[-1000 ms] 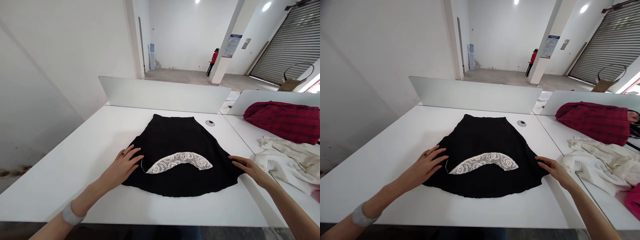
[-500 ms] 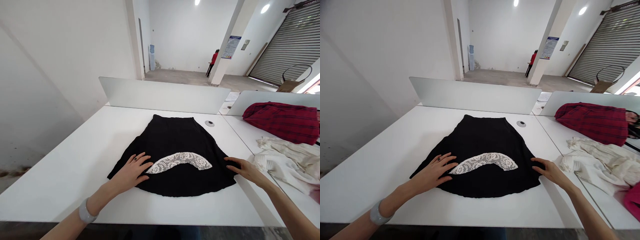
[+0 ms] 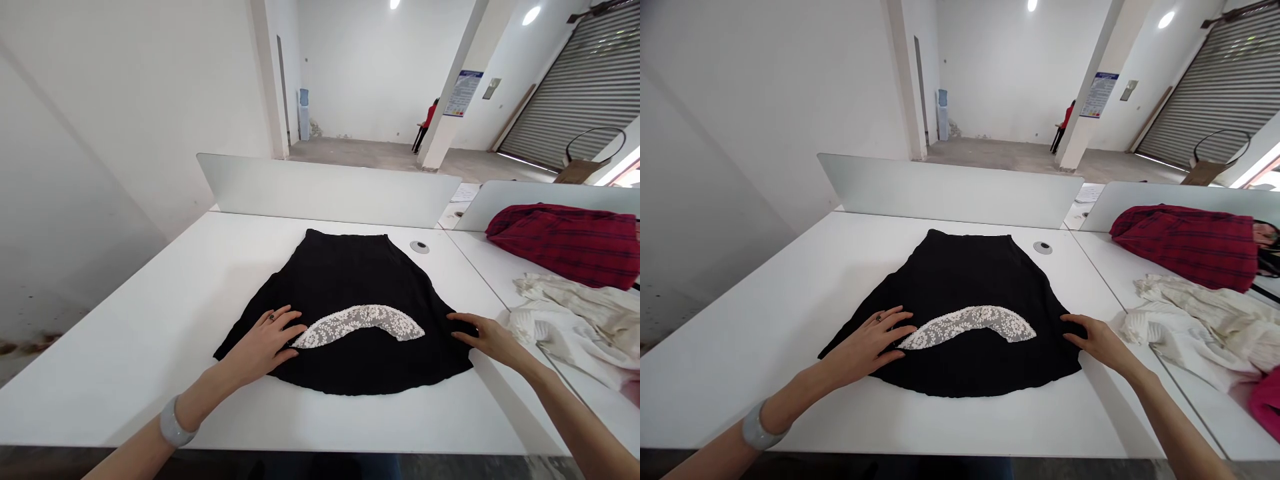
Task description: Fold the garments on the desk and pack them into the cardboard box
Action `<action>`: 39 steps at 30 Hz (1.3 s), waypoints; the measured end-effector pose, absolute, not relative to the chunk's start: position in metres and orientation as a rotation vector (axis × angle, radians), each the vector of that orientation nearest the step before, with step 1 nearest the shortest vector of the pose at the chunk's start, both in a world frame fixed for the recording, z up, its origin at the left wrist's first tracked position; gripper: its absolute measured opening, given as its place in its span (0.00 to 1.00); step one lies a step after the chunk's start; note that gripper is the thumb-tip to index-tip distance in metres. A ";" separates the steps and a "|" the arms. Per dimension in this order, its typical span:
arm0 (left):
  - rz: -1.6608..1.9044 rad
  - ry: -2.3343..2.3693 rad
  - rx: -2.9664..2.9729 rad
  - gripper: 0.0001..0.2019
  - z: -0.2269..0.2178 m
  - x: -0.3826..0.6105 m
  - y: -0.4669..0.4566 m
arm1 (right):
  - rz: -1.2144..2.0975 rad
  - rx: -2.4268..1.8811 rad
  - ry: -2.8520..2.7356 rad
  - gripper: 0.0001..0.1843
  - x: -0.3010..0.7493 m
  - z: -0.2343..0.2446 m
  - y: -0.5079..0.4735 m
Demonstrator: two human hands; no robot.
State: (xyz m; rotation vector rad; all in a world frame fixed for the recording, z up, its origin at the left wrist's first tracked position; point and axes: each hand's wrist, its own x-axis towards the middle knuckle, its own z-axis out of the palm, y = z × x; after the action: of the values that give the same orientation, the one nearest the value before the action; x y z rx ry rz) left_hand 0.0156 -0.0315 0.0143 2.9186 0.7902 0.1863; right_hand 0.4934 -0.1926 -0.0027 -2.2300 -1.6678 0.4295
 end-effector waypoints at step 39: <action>0.154 0.679 2.564 0.23 0.031 0.032 0.019 | 0.265 -1.667 -1.759 0.14 0.433 0.090 -0.076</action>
State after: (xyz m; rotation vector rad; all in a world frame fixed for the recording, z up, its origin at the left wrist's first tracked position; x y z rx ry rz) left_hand 0.0325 0.0187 0.0314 2.5638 0.6794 0.1538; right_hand 0.4328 -0.0762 0.0900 -1.6674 -1.7587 0.2649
